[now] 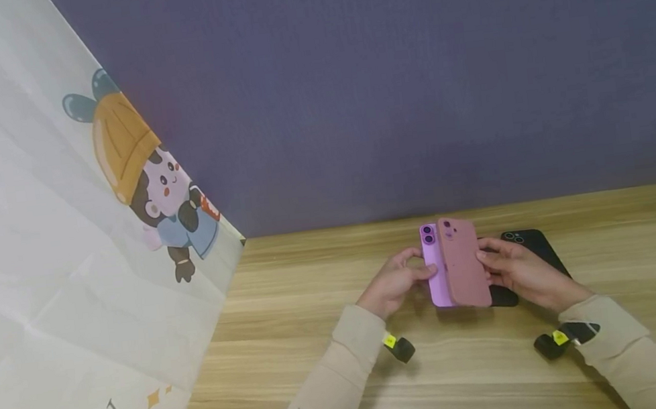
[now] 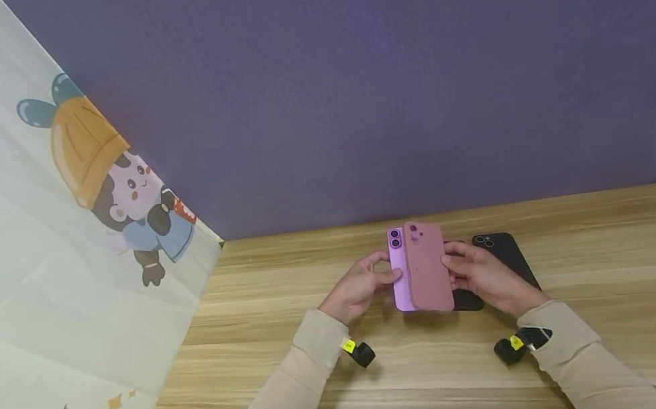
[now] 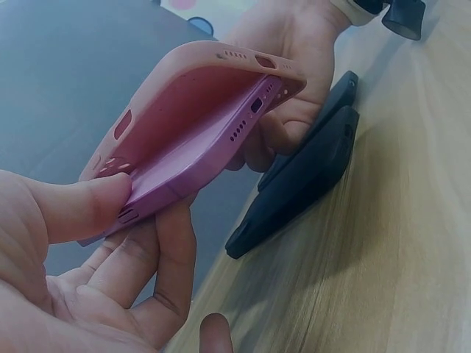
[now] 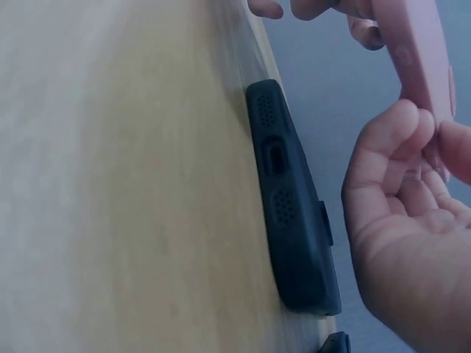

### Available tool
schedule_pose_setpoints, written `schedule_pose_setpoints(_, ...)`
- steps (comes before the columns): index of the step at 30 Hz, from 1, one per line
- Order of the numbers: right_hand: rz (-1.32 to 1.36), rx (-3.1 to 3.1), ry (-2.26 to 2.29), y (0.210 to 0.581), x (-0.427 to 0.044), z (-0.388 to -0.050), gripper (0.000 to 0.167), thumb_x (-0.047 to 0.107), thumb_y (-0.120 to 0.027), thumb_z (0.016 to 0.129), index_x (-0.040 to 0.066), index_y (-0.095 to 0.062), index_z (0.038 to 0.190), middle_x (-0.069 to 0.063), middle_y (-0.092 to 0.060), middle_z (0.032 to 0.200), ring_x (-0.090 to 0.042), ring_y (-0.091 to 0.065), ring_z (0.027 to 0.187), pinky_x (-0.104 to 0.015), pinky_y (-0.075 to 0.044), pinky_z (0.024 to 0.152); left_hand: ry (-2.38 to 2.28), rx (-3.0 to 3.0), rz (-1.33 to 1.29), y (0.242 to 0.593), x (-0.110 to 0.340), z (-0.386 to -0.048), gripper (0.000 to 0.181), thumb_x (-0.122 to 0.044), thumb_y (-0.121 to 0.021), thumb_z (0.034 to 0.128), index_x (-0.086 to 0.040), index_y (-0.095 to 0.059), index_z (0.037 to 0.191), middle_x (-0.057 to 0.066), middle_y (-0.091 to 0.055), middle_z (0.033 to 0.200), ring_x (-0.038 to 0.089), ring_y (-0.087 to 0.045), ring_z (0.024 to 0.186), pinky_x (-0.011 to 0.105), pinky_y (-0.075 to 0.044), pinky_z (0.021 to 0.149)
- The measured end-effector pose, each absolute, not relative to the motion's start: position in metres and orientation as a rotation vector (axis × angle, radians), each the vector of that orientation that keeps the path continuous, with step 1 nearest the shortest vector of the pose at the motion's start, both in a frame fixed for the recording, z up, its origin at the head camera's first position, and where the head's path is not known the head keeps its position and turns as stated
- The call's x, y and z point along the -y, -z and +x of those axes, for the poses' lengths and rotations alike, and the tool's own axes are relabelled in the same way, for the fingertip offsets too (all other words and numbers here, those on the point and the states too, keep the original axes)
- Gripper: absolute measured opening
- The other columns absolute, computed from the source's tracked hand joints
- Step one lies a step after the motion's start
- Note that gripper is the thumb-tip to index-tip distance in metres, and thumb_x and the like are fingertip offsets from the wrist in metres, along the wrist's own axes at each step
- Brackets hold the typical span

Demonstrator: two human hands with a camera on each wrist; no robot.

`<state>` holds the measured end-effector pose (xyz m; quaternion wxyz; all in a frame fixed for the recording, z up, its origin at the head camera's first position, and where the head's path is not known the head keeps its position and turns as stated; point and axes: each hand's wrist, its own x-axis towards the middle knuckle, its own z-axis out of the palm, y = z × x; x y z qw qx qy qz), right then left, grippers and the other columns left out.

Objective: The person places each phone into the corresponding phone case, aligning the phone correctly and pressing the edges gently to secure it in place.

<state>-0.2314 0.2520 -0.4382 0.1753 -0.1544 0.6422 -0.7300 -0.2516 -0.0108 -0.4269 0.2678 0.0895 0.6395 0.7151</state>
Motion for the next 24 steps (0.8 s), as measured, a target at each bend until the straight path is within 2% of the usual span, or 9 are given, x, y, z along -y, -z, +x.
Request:
schedule_pose_setpoints(13,-0.408,-1.941,1.999,0.4373,-0.2509,-0.2311,0.015,0.02,-0.05,0.109,0.018,-0.056,0.123,0.007,-0.063,0.094,-0.006,-0.062,0.084,-0.026,-0.058,0.077,-1.925,-1.752,0.24,0.4278,0.009,-0.2505,0.027,-0.005,-0.066,0.0951,-0.008,-0.062,0.121,0.018,-0.072,0.12,0.014,-0.071,0.091,0.037,-0.056,0.098)
schedule_pose_setpoints(20,-0.407,-2.017,1.943,0.4337,-0.249,-0.2291,0.023,0.022,-0.049,0.109,0.01,-0.051,0.129,0.006,-0.062,0.096,-0.007,-0.061,0.084,-0.026,-0.058,0.077,-1.92,-1.764,0.238,0.4283,0.009,-0.249,0.023,-0.006,-0.066,0.0954,-0.009,-0.063,0.118,0.017,-0.073,0.12,0.016,-0.072,0.092,0.038,-0.056,0.099)
schedule_pose_setpoints(24,-0.428,-2.005,1.954,0.4324,-0.2482,-0.2277,0.022,0.02,-0.048,0.109,0.009,-0.051,0.129,0.006,-0.061,0.095,-0.007,-0.06,0.083,-0.026,-0.057,0.076,-1.92,-1.763,0.238,0.4276,0.0092,-0.2484,0.024,-0.005,-0.065,0.0953,-0.009,-0.063,0.119,0.018,-0.073,0.12,0.015,-0.072,0.091,0.037,-0.056,0.098)
